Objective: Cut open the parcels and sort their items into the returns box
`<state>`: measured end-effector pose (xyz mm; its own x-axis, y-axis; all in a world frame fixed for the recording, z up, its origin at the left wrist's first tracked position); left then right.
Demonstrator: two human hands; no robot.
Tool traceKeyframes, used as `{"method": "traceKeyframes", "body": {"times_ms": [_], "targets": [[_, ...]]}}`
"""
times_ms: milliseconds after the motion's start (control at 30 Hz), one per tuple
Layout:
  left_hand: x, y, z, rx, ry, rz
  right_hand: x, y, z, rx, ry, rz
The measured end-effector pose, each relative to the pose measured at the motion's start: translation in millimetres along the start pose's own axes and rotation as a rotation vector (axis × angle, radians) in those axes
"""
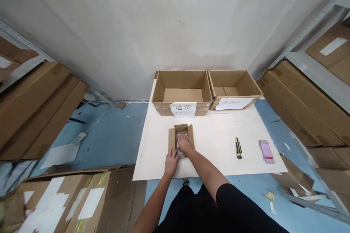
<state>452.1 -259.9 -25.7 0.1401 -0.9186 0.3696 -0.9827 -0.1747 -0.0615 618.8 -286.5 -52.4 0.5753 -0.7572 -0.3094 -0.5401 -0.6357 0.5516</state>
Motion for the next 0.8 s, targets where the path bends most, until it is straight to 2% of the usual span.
{"method": "traceKeyframes", "body": {"times_ms": [100,200,433,500,667,800], "targets": [[1,2,4.6,-0.006,0.027,-0.029,5,-18,7,-0.098,0.013,0.070],[1,3,6.4,0.009,0.037,-0.042,8,-23,18,-0.160,0.022,0.111],[5,3,6.4,0.042,0.022,-0.008,11,0,31,0.084,0.011,0.112],[8,1,7.6,0.039,0.029,-0.002,15,0,31,0.056,0.026,0.100],[12,-3,11.5,0.014,0.072,-0.010,26,-18,22,-0.108,0.030,0.057],[10,-3,13.8,0.019,0.086,-0.022,26,-27,20,-0.095,0.024,0.029]]}}
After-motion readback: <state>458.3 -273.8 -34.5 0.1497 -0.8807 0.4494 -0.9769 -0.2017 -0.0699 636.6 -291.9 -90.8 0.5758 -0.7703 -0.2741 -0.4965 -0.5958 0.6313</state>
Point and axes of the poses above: each hand's wrist, its own y-axis away from the middle knuckle, its own z-axis out of the palm, x = y × z, the point moved 3 cm from there along -y, towards the middle knuckle, and after that the axes turned 7 degrees about z, right-handed, at the moved point
